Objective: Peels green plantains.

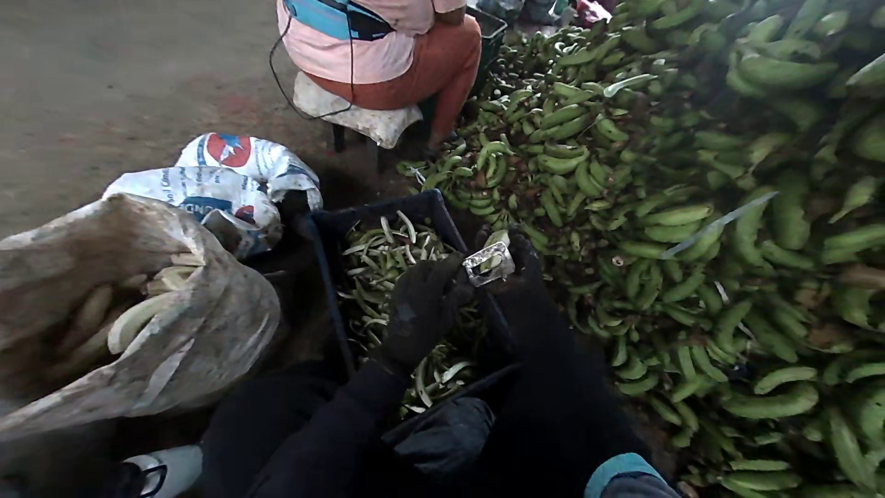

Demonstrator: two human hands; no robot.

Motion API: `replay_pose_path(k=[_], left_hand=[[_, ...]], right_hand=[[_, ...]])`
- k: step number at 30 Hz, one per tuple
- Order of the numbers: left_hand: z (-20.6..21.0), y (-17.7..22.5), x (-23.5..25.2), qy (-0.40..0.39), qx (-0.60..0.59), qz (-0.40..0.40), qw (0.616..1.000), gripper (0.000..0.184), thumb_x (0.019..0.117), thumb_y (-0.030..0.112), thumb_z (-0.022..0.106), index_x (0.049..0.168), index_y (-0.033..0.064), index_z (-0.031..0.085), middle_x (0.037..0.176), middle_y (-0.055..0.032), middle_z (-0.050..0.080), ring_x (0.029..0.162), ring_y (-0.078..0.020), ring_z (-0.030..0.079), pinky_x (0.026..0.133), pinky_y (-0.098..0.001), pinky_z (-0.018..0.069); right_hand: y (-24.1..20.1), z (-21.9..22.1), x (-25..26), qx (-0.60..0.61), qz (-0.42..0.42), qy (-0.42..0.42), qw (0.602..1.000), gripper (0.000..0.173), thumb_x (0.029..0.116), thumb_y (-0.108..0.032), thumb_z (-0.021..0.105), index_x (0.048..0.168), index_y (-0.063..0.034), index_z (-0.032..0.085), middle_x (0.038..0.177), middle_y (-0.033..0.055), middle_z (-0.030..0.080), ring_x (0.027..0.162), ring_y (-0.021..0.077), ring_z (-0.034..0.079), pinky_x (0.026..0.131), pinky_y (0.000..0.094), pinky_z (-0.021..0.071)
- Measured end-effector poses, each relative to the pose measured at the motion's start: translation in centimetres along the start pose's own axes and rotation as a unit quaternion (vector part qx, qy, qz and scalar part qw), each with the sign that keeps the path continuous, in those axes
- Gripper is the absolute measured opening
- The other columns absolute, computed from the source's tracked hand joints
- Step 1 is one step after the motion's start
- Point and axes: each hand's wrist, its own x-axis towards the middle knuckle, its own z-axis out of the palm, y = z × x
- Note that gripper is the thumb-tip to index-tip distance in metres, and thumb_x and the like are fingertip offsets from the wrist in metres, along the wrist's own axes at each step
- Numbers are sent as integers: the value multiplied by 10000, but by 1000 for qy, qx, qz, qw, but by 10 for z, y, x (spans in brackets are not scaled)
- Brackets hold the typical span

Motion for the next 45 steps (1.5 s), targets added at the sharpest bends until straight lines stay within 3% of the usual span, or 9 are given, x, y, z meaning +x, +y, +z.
replay_pose_path(k=[9, 12, 17, 21, 25, 31, 35, 40, 45], left_hand=[[-9, -6, 7, -38, -25, -88, 995, 419, 1036, 305, 571, 1413, 125, 602, 1113, -154, 661, 952, -287, 665, 830, -496, 569], [-9, -8, 5, -33, -25, -102, 994, 436, 1032, 333, 586, 1401, 104, 609, 1137, -164, 659, 955, -286, 669, 827, -494, 573], [-31, -8, 18, -79, -76, -252, 961, 412, 1102, 354, 448, 1396, 105, 593, 1238, -173, 672, 1066, -316, 671, 933, -557, 526], [-39, -11, 17, -80, -62, -268, 958, 426, 1106, 373, 427, 1385, 97, 592, 1246, -167, 673, 1100, -318, 668, 956, -569, 516], [-29, -8, 8, -89, -24, -114, 989, 417, 1067, 342, 521, 1411, 119, 600, 1221, -140, 672, 1073, -264, 672, 943, -497, 555], [-6, 4, -9, -28, 73, 102, 992, 400, 972, 405, 631, 1303, 192, 704, 1057, -137, 717, 978, -341, 692, 818, -524, 562], [-1, 3, -5, -77, 32, -15, 996, 400, 998, 346, 623, 1354, 169, 665, 1090, -152, 690, 936, -321, 689, 775, -515, 578], [-15, -13, 12, -105, -53, -271, 955, 448, 1075, 398, 502, 1417, 117, 571, 1254, -166, 660, 1103, -318, 663, 967, -565, 525], [-31, -23, 9, -71, -86, -256, 960, 405, 1084, 352, 499, 1384, 93, 583, 1186, -149, 681, 997, -253, 683, 896, -497, 559]], right_hand=[[4, 12, -7, -192, 15, -74, 978, 385, 1075, -459, 397, 1203, -188, 639, 952, 4, 698, 787, 93, 681, 655, 278, 598], [8, 12, -23, -421, -36, -27, 906, 351, 1108, -259, 373, 1417, -186, 521, 1099, 17, 651, 866, 59, 621, 737, 244, 543], [10, 21, -30, -545, 1, -45, 837, 366, 1099, -249, 431, 1401, -87, 558, 1197, 92, 650, 972, 111, 620, 858, 303, 532], [10, -1, -23, -496, -43, -48, 866, 380, 1088, -244, 430, 1446, -147, 509, 1121, 46, 655, 862, 73, 621, 748, 268, 546], [5, -16, -8, -297, -56, -14, 953, 305, 1084, -363, 427, 1286, -214, 600, 998, -32, 684, 802, 51, 654, 659, 244, 574], [-3, -35, 9, -269, -41, 36, 962, 320, 1093, -290, 373, 1220, -96, 594, 963, 28, 674, 798, 92, 653, 696, 269, 574], [5, -17, -14, -334, -9, 28, 942, 266, 1086, -262, 416, 1245, -135, 588, 953, -2, 658, 797, 65, 637, 676, 249, 555], [12, -2, -18, -352, 21, -50, 935, 284, 1088, -282, 430, 1260, -154, 617, 959, -15, 682, 772, 41, 642, 655, 215, 557], [10, -16, -5, -265, 15, -52, 963, 335, 1082, -324, 422, 1313, -154, 594, 970, 40, 686, 739, 106, 654, 621, 268, 575]])
